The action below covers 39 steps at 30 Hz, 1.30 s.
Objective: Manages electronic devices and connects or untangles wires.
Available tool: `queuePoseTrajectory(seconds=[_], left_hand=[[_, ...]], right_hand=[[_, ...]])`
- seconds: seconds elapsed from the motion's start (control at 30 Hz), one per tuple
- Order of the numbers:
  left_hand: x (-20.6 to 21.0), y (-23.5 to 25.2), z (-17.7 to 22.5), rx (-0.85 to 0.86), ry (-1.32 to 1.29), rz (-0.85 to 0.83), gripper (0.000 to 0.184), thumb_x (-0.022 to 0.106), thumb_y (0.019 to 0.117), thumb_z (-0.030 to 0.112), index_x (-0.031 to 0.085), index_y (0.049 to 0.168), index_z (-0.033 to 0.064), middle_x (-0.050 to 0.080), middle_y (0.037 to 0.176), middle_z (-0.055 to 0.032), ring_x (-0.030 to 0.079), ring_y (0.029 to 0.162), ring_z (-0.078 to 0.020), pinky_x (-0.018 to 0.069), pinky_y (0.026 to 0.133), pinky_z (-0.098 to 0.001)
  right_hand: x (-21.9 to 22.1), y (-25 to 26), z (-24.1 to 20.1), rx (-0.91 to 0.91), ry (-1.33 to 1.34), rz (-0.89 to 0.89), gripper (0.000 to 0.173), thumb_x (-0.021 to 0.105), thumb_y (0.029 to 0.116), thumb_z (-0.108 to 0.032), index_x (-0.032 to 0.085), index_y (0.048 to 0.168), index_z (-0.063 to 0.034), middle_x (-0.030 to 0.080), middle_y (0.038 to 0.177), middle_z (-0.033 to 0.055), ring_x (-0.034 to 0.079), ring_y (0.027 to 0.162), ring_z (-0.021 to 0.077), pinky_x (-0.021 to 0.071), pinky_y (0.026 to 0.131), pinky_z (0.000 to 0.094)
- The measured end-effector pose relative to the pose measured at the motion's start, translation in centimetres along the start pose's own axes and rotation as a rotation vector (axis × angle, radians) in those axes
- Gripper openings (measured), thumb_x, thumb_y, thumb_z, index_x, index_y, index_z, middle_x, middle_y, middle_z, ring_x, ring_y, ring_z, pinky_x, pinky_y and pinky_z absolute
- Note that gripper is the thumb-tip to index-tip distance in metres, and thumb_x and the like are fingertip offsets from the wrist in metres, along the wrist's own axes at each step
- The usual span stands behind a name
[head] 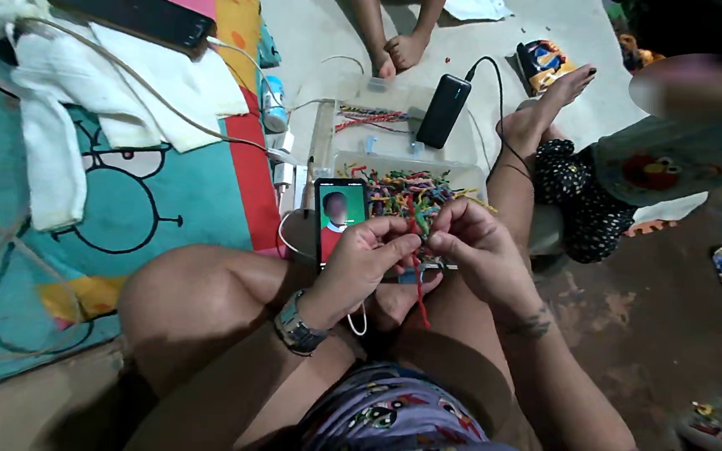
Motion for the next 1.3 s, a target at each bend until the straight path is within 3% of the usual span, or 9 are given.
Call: queuePoseTrajectory(seconds=[0.1,0.27,0.43,0.63,0.8,0.9,0.97,1.03,1.3], left_hand=[[0.2,-0.1,-0.5,-0.021,-0.037,-0.003,0.008,0.060,0.0987,0.001,0.067,0.097,0.0046,0.070,0.084,0.0011,0.067,0.073,-0.0045,0.0576,0.069,-0.0202],[2.1,-0.8,-1.1,-0.021,-0.034,-0.170,0.012,0.054,0.1029,0.008,0.065,0.102,0.0060,0.069,0.093,0.0039,0.066,0.090,-0.0046,0.0561,0.087,-0.0259],[4.2,-1.9,-1.9,-0.123,-0.085,-0.310,0.015,0.045,0.1068,0.007,0.057,0.115,0.0041,0.063,0.088,0.0057,0.065,0.076,-0.0034,0.0579,0.071,-0.0207],[4.7,-2.8,-3.4,-0.121,-0.017,-0.230,0.018,0.038,0.1092,0.012,0.054,0.115,0.0083,0.047,0.077,0.0096,0.041,0.058,0.0029,0.0347,0.050,-0.0128],[4.5,-3.9,-2.8,0.117,0.146,-0.106,0.022,0.039,0.1090,0.012,0.059,0.104,0.0044,0.048,0.075,0.0095,0.040,0.060,0.0052,0.0349,0.055,-0.0125],[5.6,-5.0,-2.2,0.188,0.166,-0.179,0.023,0.041,0.1083,0.010,0.060,0.102,-0.0008,0.053,0.080,0.0059,0.044,0.066,0.0061,0.0386,0.061,-0.0114],[6.7,-5.8,-2.0,0.212,0.176,-0.251,0.024,0.042,0.1081,0.010,0.061,0.101,-0.0027,0.054,0.078,0.0037,0.045,0.065,0.0059,0.0388,0.061,-0.0107],[7.4,-6.2,-2.0,0.236,0.183,-0.311,0.023,0.044,0.1074,0.009,0.062,0.100,-0.0045,0.055,0.077,0.0009,0.046,0.066,0.0045,0.0400,0.063,-0.0107],[7.5,-6.1,-2.5,0.194,0.164,-0.337,0.022,0.044,0.1063,0.006,0.062,0.100,-0.0050,0.056,0.078,0.0006,0.046,0.067,0.0049,0.0388,0.063,-0.0101]], right_hand=[[0.9,-0.4,1.3,0.041,0.109,-0.025,0.015,0.070,0.0917,-0.006,0.061,0.100,-0.0148,0.069,0.084,-0.0059,0.067,0.076,0.0030,0.0586,0.073,0.0222],[1.0,-1.4,0.8,-0.104,0.108,-0.097,0.022,0.063,0.1015,-0.026,0.067,0.122,-0.0169,0.070,0.107,-0.0071,0.066,0.092,0.0021,0.0581,0.083,0.0220],[0.3,-1.6,0.5,-0.199,0.100,-0.150,0.019,0.064,0.1010,-0.029,0.074,0.115,-0.0198,0.070,0.110,-0.0081,0.066,0.100,0.0031,0.0566,0.090,0.0230],[0.7,-2.1,0.6,-0.236,-0.041,-0.098,0.020,0.054,0.1067,-0.027,0.068,0.104,-0.0138,0.065,0.102,-0.0083,0.061,0.089,-0.0018,0.0545,0.077,0.0166],[2.5,-2.8,3.7,0.073,0.531,-0.109,0.016,0.057,0.1036,-0.024,0.071,0.100,-0.0163,0.066,0.088,-0.0086,0.060,0.074,-0.0024,0.0516,0.068,0.0149],[2.2,-2.3,4.2,-0.071,0.088,-0.077,0.025,0.047,0.1077,-0.021,0.071,0.108,-0.0130,0.070,0.101,-0.0083,0.063,0.090,-0.0026,0.0530,0.082,0.0165],[2.7,-2.0,4.3,-0.249,-0.393,-0.076,0.027,0.049,0.1046,-0.015,0.073,0.114,-0.0051,0.072,0.109,0.0040,0.066,0.102,0.0092,0.0538,0.093,0.0290],[4.2,-2.0,4.3,-0.366,-0.676,-0.115,0.031,0.049,0.1014,-0.016,0.073,0.120,-0.0089,0.072,0.111,0.0117,0.068,0.105,0.0243,0.0538,0.092,0.0450],[6.3,-2.1,4.7,-0.399,-0.865,-0.185,0.035,0.046,0.1038,-0.023,0.073,0.127,-0.0221,0.071,0.114,0.0141,0.068,0.101,0.0328,0.0532,0.085,0.0511]])
Point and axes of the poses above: each hand's wrist, its own y-axis towards the middle knuckle, its own x-axis out of the palm, z = x × y, the point moved 10 cm from there along y, towards the middle knuckle
